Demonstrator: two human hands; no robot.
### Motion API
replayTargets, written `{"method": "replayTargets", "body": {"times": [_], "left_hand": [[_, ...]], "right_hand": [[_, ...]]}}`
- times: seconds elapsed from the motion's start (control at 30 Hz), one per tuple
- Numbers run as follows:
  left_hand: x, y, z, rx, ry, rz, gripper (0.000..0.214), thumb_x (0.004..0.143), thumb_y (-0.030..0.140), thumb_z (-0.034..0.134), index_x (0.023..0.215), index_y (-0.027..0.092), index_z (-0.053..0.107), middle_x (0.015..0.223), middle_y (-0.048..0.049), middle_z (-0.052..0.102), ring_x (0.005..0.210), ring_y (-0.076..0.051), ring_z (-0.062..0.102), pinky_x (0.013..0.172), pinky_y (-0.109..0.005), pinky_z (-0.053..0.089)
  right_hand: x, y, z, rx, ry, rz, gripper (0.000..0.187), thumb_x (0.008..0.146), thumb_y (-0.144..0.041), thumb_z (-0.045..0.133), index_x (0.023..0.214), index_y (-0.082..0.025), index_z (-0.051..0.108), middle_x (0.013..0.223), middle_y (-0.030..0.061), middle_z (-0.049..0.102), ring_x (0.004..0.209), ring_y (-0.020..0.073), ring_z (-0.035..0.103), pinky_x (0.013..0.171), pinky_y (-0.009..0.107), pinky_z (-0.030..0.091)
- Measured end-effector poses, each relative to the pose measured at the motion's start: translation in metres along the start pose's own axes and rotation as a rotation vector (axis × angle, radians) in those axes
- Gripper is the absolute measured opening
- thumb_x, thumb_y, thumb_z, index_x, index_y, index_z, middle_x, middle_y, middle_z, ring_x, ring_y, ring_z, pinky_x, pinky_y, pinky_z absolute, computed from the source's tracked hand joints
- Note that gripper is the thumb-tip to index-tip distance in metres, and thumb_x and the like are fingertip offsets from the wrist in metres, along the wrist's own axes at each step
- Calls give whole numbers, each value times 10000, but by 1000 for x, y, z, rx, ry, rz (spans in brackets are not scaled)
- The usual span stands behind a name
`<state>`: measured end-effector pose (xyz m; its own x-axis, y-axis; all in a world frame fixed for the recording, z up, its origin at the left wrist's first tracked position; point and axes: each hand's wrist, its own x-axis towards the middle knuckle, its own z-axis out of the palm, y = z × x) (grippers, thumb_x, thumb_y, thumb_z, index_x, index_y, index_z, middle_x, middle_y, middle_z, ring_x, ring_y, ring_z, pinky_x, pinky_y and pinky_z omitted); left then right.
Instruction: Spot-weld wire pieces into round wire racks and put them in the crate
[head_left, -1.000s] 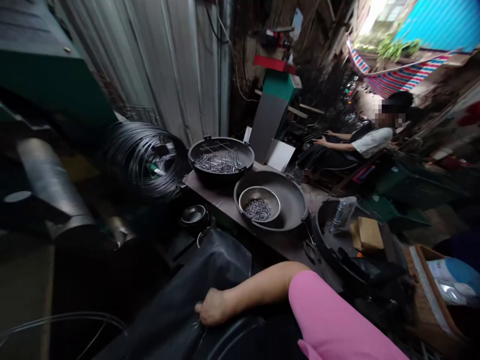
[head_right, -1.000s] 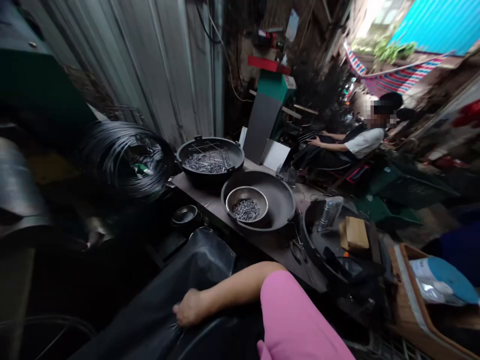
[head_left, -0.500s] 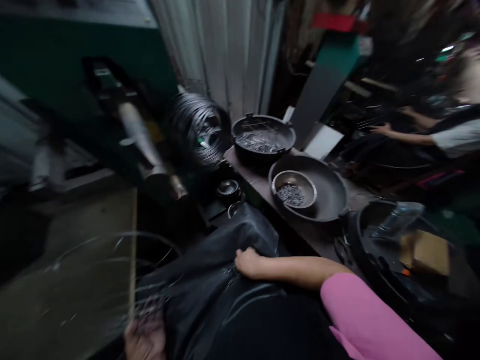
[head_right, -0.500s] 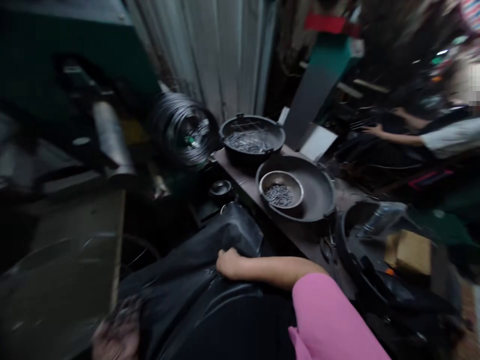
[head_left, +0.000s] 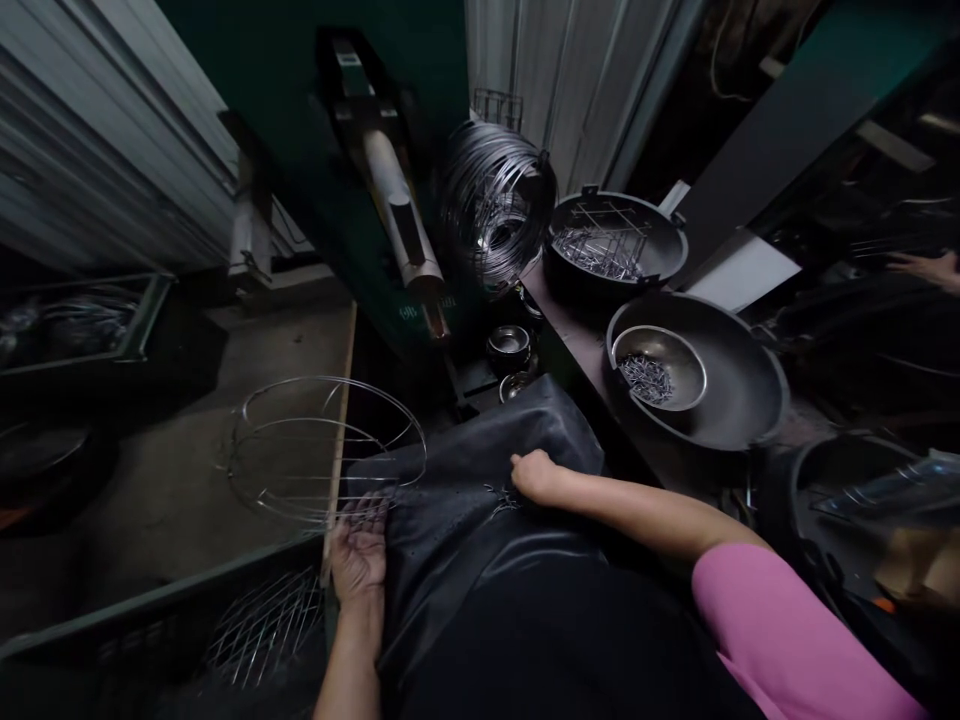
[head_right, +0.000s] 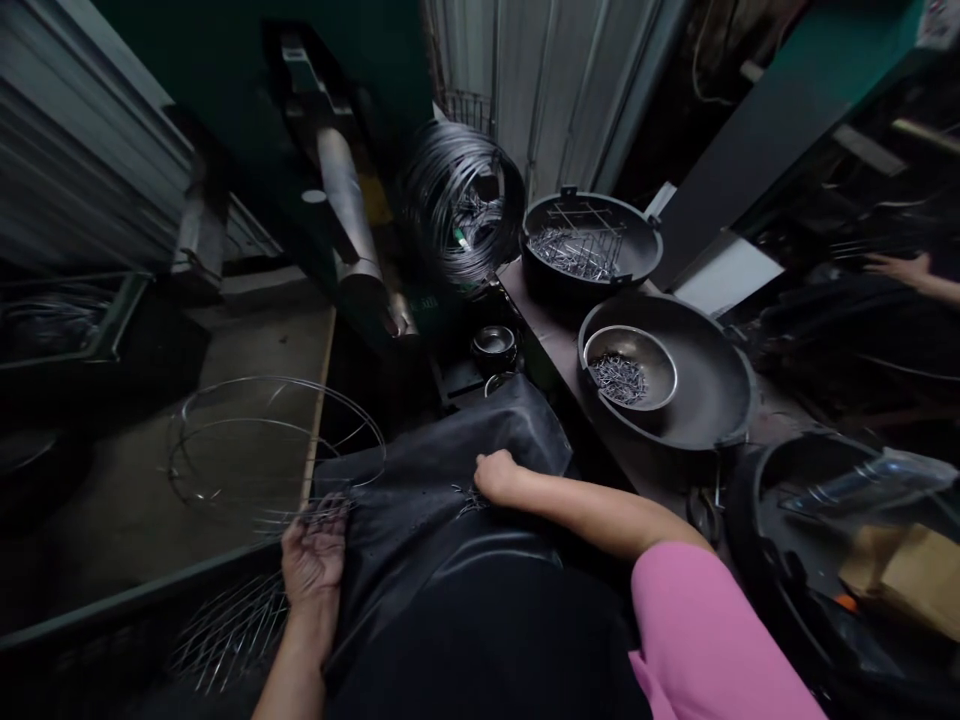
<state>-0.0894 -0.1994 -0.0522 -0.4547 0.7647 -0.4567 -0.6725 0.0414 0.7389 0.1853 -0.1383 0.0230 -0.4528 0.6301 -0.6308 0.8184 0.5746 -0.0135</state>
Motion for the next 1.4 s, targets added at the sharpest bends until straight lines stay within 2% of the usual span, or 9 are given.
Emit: {"method": "replayTargets", "body": {"times": [0.27,0.5,0.57,0.73,0.87,1.07,1.17,1.27,1.4], "left_hand": [[0,3,0,-1,24,-32,235,648,347,620,820,188,599,914,-47,671,977,-199,600,921,-362,426],[4,3,-9,-26,-5,-96,283,643,338,645,877,193,579,970,-68,648,971,-208,596,606,-216,483],[4,4,-9,-39,-4,-121,275,649,322,635,887,197,579,983,-67,645,946,-207,603,511,-174,444],[1,8,-9,-58,-15,-177,262,646,288,619,889,193,597,989,-80,652,918,-203,615,363,-90,288],[-1,9,-9,-57,-57,-193,227,668,272,605,879,190,606,1019,-78,652,931,-201,619,333,-80,254],[-5,10,-10,-26,-80,-171,190,693,283,583,853,183,604,939,-71,667,842,-183,646,298,-79,222],[-4,8,-12,-41,-85,-126,187,694,291,582,844,181,603,914,-61,670,836,-179,646,349,-103,336],[-2,5,-15,-32,-121,-93,206,699,314,590,853,178,604,911,-55,670,858,-185,640,506,-183,483],[-2,3,-18,13,-171,-75,265,679,354,615,869,169,607,924,-71,669,920,-198,624,619,-221,511]], "right_hand": [[7,-39,17,-38,23,-31,243,743,19,452,847,-38,664,939,241,625,948,313,557,682,433,478],[0,-6,-2,145,-4,-19,193,818,-86,486,913,-97,654,886,145,668,795,211,644,639,274,488],[-5,10,-6,268,-20,-13,168,833,-148,510,944,-131,636,826,74,678,706,152,650,590,203,471],[-21,31,6,962,-124,94,177,822,-155,520,986,-135,586,699,-10,635,483,67,560,452,144,386],[-32,30,16,1124,-151,100,109,823,-147,489,833,-137,597,586,-45,560,403,38,437,423,138,331],[-57,29,4,877,-96,124,159,847,-189,469,856,-145,621,570,-45,548,405,50,415,440,156,332],[-67,35,-7,708,-47,160,146,820,-154,505,875,-138,639,672,-12,615,463,61,479,488,165,359],[-67,39,-15,634,-57,210,94,758,-101,565,736,-102,656,618,18,617,532,103,534,524,186,376],[-48,32,-18,561,-77,279,148,670,17,590,561,-76,628,528,53,596,604,159,573,561,217,412]]}}
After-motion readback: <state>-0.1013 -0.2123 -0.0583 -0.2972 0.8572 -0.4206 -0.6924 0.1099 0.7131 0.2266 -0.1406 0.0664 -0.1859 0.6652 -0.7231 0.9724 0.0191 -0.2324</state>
